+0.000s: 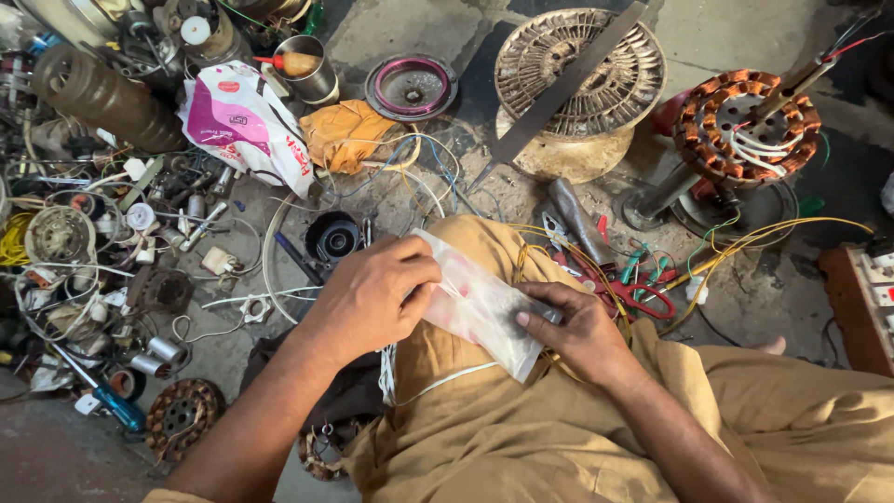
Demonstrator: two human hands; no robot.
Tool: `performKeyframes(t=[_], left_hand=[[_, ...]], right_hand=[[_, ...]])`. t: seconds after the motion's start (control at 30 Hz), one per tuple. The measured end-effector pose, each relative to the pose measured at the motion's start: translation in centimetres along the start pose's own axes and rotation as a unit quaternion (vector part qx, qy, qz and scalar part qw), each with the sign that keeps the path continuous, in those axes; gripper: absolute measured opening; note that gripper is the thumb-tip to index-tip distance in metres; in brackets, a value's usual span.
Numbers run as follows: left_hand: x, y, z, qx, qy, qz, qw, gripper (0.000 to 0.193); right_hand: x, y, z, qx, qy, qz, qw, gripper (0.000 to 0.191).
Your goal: The person sits on the floor and works on a circular motor stator, stripping and inserting wires into slots, and using pliers to adjust connections. The person also handles a yellow wire and a small plastic bag during the process.
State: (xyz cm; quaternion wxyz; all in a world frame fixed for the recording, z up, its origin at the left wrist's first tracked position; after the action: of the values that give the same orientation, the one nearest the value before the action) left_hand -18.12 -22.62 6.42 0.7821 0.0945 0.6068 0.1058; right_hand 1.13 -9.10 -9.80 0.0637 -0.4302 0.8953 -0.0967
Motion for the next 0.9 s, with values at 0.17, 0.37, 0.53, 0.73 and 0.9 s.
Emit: performKeyframes(t=[0.17, 0.37, 0.53, 0.73, 0.9], left_hand=[[-1.1, 0.4, -0.2, -0.036, -0.005, 0.02, 0.999, 0.012], [-2.3, 0.5, -0.1, -0.046, 0.01, 0.066, 0.997, 0.008], [-3.2, 0.6, 1.2, -0.004, 0.026, 0.132, 0.991, 0.01], [-3.7, 0.1, 2.9, 0.042, 0.024, 0.185, 0.982, 0.017], [-3.3, -0.7, 2.5, 0.004, 0.028, 0.207, 0.978, 0.015]], right_hand=[[0.1, 0.1, 0.2, -0.013, -0.002, 0.0, 1.0, 0.044], [0.6, -0.4, -2.1, -0.007, 0.044, -0.014, 0.999, 0.043], [1.9, -2.7, -10.7, -0.373, -0.241, 0.073, 0.893, 0.041], [5.1, 0.1, -11.8, -0.234, -0.144, -0.012, 0.961, 0.019], [5.6, -0.1, -10.8, -0.225, 0.054, -0.101, 0.968, 0.023]])
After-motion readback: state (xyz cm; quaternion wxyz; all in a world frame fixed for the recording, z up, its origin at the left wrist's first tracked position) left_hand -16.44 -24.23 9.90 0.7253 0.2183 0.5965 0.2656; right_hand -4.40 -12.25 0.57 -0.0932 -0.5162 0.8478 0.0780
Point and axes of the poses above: each hand's wrist, its own y-axis towards the middle knuckle, its own x-axis out of the palm, z = x × y, the point moved 6 cm from there along y, towards the middle knuckle, and after that the axes turned 10 degrees about y, right-handed, at the moved point
